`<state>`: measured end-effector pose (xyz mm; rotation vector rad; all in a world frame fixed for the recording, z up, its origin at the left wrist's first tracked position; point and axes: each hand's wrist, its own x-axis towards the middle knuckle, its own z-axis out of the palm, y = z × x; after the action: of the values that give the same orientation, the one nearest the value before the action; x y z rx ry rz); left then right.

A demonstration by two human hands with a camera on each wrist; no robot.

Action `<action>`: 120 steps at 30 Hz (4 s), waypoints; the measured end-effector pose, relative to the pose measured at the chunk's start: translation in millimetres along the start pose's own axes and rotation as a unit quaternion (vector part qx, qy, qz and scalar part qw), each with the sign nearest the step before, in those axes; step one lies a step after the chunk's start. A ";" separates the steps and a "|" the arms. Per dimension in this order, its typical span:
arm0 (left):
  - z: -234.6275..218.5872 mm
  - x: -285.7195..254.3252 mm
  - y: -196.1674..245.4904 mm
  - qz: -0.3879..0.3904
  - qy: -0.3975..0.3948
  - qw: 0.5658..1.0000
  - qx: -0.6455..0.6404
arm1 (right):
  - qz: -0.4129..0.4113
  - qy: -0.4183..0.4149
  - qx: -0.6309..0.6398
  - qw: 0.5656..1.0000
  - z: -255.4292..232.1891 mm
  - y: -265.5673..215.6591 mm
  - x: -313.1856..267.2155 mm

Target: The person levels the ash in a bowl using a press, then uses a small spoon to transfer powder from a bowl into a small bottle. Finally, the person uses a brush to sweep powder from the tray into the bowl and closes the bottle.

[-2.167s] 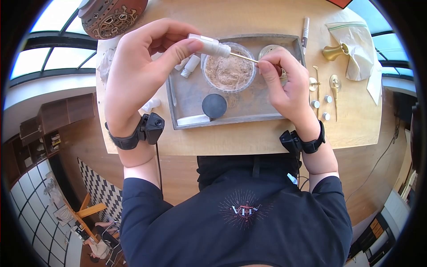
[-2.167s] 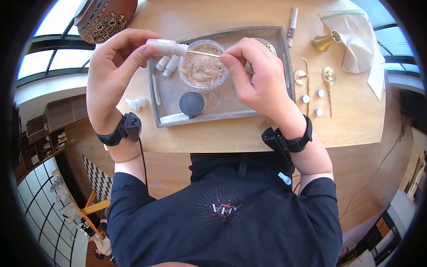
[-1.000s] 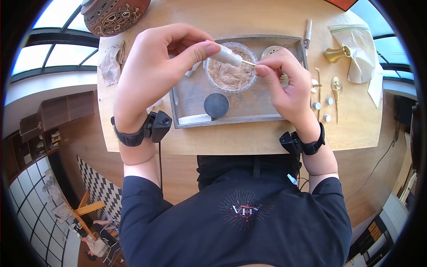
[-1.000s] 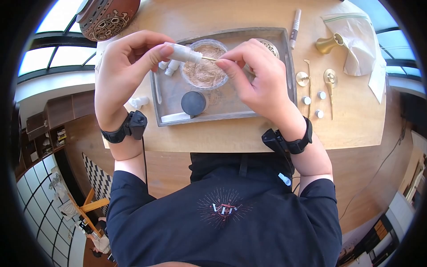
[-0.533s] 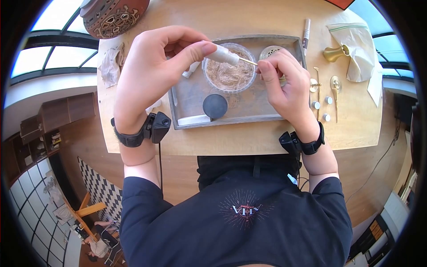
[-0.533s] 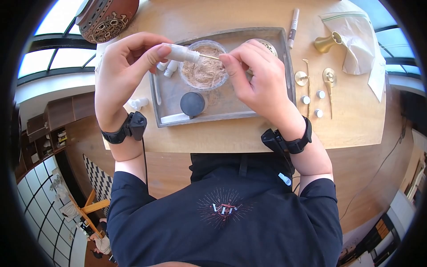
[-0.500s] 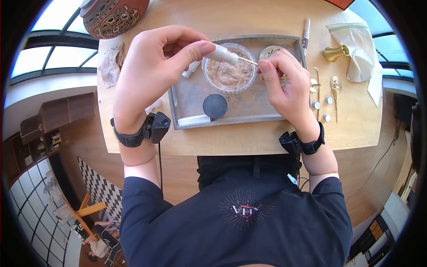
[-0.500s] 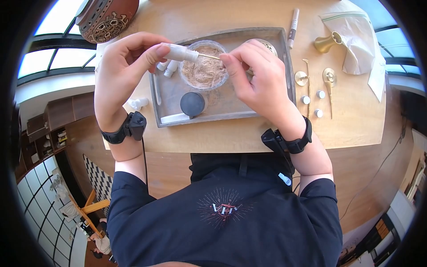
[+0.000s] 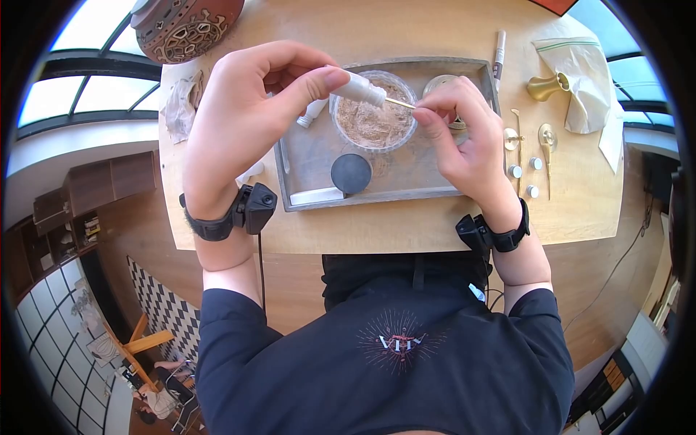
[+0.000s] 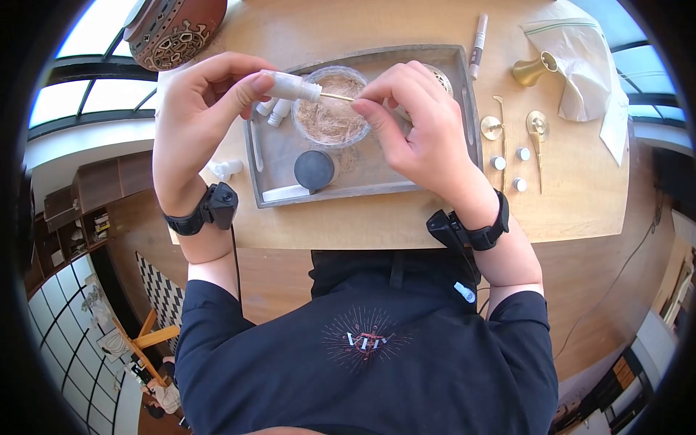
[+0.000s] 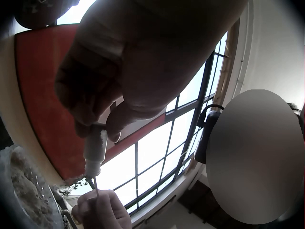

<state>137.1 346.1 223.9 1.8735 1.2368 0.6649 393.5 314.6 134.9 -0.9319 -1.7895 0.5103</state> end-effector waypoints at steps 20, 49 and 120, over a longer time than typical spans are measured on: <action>1.7 0.2 0.7 0.001 0.003 1.000 0.012 | -0.015 0.039 -0.045 0.998 -1.1 1.7 -0.2; -3.5 1.3 -5.6 0.023 0.036 0.999 -0.001 | -0.012 0.011 -0.044 0.999 -0.1 1.5 -0.4; 7.8 8.4 2.0 -0.084 0.021 0.993 0.081 | -0.010 -0.019 -0.047 0.999 2.8 1.0 -1.3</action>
<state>147.4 350.9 221.2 1.8680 1.4965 0.5288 391.6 314.4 132.3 -0.9733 -1.8678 0.4377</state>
